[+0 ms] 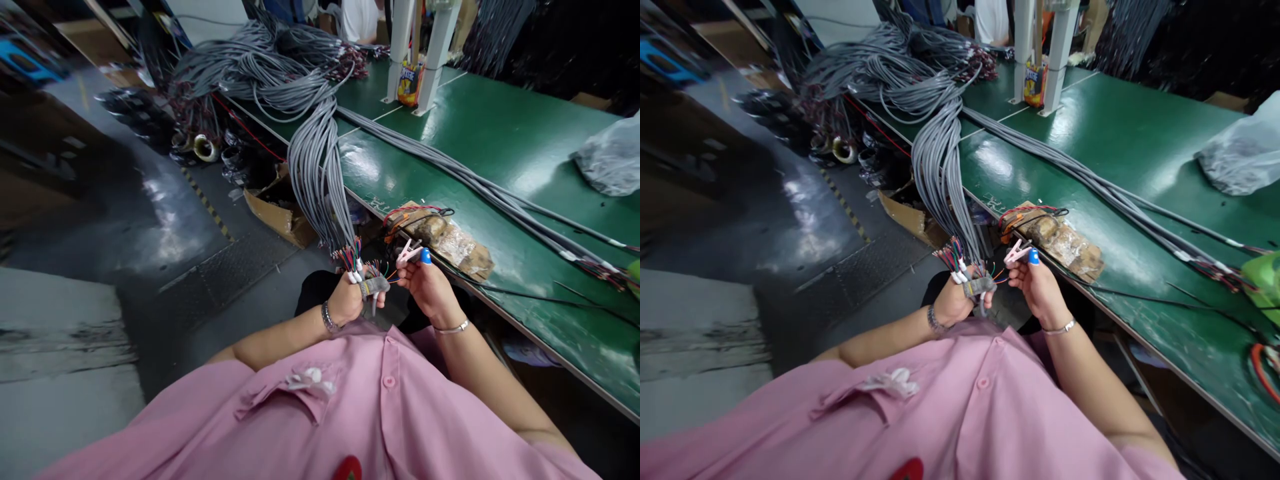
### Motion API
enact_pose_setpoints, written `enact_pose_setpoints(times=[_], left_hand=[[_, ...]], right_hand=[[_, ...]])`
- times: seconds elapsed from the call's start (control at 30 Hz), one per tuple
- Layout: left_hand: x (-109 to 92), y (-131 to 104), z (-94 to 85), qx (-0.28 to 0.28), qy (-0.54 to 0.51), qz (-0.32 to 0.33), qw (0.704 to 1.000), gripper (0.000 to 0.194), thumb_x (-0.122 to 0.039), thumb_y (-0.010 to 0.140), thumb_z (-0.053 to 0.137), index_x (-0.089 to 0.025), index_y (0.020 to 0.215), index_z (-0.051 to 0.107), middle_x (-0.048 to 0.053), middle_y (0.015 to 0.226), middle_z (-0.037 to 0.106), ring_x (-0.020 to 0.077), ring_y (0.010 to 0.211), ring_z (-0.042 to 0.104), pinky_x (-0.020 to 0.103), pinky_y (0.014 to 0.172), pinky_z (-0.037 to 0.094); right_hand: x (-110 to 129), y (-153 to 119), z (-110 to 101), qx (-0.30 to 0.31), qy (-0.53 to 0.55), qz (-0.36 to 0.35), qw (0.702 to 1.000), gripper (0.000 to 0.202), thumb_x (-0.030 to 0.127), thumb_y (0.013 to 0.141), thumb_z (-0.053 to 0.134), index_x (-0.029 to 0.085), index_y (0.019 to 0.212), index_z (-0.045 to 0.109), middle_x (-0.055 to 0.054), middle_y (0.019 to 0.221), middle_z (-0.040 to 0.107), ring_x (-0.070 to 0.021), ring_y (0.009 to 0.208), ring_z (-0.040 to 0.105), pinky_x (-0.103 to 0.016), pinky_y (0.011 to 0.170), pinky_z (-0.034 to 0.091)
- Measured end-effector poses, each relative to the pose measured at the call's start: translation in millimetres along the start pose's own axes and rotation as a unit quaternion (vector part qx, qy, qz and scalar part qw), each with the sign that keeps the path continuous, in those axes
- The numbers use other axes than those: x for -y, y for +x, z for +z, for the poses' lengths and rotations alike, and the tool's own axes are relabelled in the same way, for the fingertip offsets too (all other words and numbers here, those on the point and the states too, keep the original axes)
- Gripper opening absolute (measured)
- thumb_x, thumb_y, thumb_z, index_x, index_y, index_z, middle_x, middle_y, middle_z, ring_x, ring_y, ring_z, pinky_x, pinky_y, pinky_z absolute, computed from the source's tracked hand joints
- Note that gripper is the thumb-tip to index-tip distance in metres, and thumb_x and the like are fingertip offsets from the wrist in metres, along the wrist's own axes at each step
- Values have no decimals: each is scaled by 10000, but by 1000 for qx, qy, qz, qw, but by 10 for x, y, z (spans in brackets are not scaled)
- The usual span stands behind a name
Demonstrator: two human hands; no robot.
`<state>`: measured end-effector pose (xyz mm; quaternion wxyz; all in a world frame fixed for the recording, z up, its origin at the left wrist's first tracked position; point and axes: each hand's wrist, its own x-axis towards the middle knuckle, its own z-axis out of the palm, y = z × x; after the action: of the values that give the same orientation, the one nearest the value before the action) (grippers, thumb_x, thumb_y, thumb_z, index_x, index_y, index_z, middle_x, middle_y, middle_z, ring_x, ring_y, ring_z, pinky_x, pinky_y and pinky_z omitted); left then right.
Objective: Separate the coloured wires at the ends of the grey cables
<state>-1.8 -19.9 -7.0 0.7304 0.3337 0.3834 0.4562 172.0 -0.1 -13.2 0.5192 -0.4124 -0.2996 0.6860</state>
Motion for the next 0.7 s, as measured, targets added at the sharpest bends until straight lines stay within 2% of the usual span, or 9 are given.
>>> enact_pose_setpoints(times=[0.1, 0.17, 0.27, 0.37, 0.53, 0.7], left_hand=[[-49, 42, 30, 13, 1, -9, 1000, 342, -410, 611, 818, -132, 669, 627, 8, 521, 613, 116, 425, 554, 253, 448, 484], [-71, 70, 49, 19, 4, -15, 1000, 344, -411, 612, 817, -132, 664, 622, 4, 509, 604, 111, 414, 544, 244, 433, 471], [-85, 105, 77, 27, 6, -16, 999, 351, -414, 616, 813, -133, 652, 605, -2, 501, 592, 104, 402, 533, 233, 415, 456], [-74, 133, 104, 24, 9, -15, 1000, 371, -423, 608, 814, -136, 648, 580, -6, 496, 587, 97, 384, 515, 228, 399, 443], [-24, 177, 125, 19, 28, -27, 999, 387, -436, 607, 808, -134, 639, 570, -8, 480, 573, 92, 378, 503, 224, 396, 436], [14, 188, 114, -2, 15, -25, 1000, 373, -411, 597, 820, -133, 656, 579, -8, 498, 579, 102, 410, 524, 230, 412, 447]], right_hand=[[-6, 43, 60, -41, -81, -99, 991, 427, 629, 818, 598, 212, 823, 689, -37, 800, 676, -131, 641, 557, -259, 599, 479], [-25, 71, 95, -70, -87, -133, 985, 422, 628, 817, 598, 215, 789, 676, -29, 776, 664, -131, 636, 546, -262, 600, 467], [-31, 111, 144, -41, 9, -72, 997, 437, 655, 769, 636, 219, 794, 656, -17, 762, 648, -135, 634, 553, -271, 594, 473], [-4, 138, 192, -22, 85, -18, 996, 430, 632, 711, 709, 214, 790, 648, -11, 735, 638, -138, 618, 554, -281, 597, 486], [2, 164, 235, -52, 139, -45, 988, 367, 522, 668, 801, 199, 747, 648, 10, 670, 624, -120, 577, 532, -253, 548, 463], [-37, 160, 210, -35, 157, -22, 987, 405, 590, 713, 741, 199, 782, 660, 8, 698, 644, -121, 595, 557, -255, 557, 480]])
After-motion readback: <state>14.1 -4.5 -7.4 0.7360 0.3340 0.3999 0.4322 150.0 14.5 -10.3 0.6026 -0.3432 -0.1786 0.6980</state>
